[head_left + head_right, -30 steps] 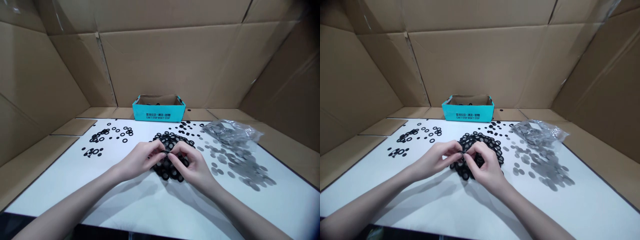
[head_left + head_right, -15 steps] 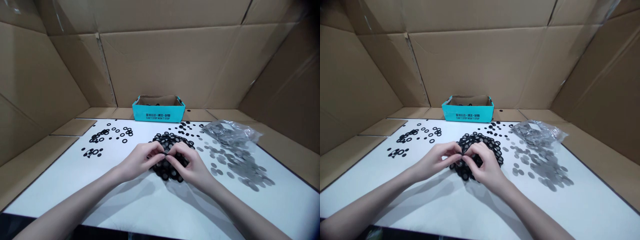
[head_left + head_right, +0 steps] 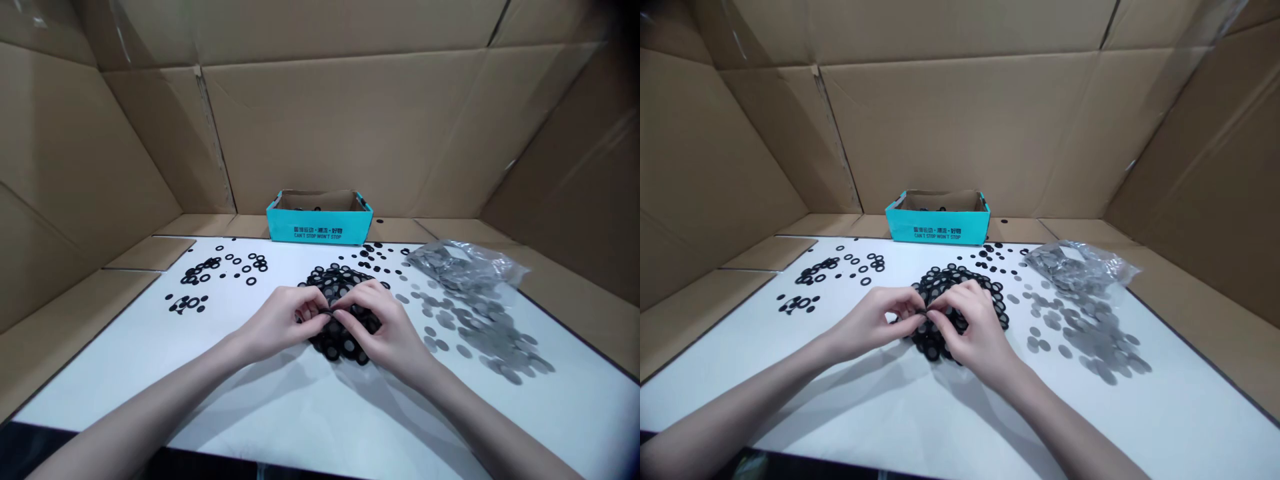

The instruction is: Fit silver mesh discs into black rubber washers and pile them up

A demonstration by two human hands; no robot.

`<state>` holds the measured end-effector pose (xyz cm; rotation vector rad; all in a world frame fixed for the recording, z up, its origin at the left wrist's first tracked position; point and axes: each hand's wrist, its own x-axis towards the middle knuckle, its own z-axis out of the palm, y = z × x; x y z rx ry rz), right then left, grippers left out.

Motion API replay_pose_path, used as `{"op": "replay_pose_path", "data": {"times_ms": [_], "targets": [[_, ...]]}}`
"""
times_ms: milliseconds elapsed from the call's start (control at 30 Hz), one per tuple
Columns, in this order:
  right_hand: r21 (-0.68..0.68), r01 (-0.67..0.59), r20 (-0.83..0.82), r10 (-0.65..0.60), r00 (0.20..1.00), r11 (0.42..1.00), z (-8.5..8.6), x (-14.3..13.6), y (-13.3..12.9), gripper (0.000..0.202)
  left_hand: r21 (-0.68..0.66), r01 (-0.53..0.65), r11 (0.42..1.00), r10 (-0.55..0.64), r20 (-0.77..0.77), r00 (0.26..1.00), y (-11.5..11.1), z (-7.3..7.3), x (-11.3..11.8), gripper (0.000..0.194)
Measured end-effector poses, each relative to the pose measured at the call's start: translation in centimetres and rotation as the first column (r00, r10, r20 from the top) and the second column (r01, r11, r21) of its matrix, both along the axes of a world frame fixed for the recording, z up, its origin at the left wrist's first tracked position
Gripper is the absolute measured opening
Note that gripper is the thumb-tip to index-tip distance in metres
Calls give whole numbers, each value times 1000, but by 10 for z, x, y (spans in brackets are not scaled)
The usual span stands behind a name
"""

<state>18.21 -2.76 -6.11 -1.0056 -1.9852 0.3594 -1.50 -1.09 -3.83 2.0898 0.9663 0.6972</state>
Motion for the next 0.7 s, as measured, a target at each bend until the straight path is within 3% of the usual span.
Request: {"op": "replay_pose_path", "data": {"times_ms": [133,267,333,467,700], "targets": [[-13,6,-12,-6,1000,1000,1,0,0,15,0,-20,1000,20,41,999,-2,0,2,11],[-31,-16,-68,14,998,999,4,-2,-2,19,-119,28,992,-11,139,990,-3,-1,3,12],[21,-6,-81,8,997,1000,4,-4,-5,19,-138,43,990,-24,136,990,-5,2,3,11],[146,67,-86,-55,995,987,4,-8,-11,18,-30,35,999,-34,17,999,-6,11,3,11],[71,42,-26,-41,999,997,2,-6,-5,14,29,-25,999,26,-16,1000,-2,10,0,9]]}}
